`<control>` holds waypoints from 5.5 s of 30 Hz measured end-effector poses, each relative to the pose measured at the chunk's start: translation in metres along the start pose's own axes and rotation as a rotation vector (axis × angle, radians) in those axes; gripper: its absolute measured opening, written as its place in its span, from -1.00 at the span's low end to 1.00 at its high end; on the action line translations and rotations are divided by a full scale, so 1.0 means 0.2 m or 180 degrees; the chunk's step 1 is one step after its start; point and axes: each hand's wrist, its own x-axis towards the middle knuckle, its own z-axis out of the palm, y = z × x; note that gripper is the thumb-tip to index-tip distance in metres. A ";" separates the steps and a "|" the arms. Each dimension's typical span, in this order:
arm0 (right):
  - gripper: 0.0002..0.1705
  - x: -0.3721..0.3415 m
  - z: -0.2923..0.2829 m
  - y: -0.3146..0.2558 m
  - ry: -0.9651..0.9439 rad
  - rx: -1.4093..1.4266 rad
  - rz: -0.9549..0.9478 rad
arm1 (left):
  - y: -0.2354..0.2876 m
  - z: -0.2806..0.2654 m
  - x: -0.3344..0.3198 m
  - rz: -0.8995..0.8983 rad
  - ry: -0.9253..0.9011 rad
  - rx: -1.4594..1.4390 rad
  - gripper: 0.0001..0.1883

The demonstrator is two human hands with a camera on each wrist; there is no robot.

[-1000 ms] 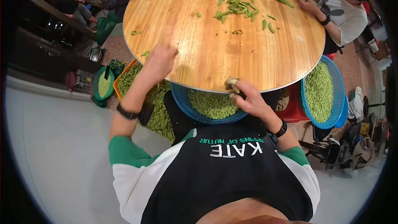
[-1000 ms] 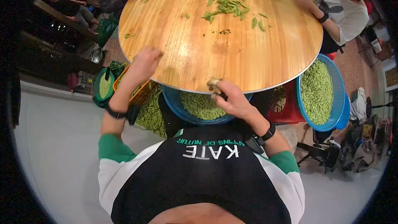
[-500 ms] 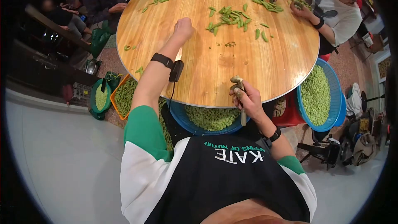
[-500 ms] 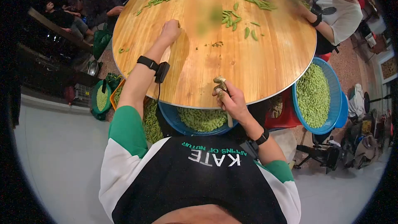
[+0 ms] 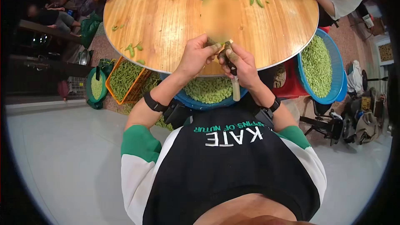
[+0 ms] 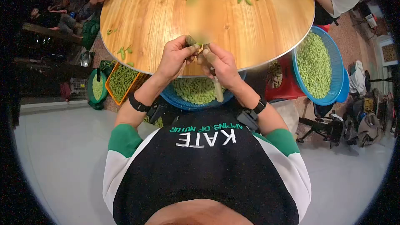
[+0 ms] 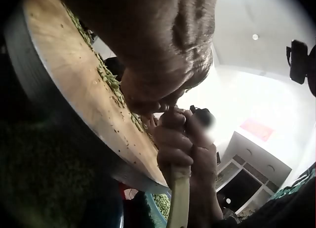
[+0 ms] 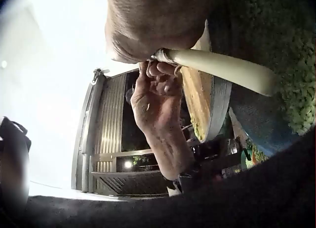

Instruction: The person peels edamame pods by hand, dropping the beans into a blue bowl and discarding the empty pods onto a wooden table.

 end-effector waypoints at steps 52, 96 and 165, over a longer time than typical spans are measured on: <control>-0.71 -0.03 -0.19 0.00 0.0377 -0.1338 -0.0288 | 0.25 -0.42 0.26 0.1541 0.0396 0.3904 -0.85; -0.68 -0.06 0.04 0.09 0.0017 -0.0286 -0.0170 | -0.08 -0.02 -0.10 0.0248 -0.0005 -0.0045 -0.94; -0.85 -0.10 0.15 0.00 0.0500 -0.1283 -0.0308 | -0.04 0.07 -0.27 0.2787 0.0874 0.2810 -0.90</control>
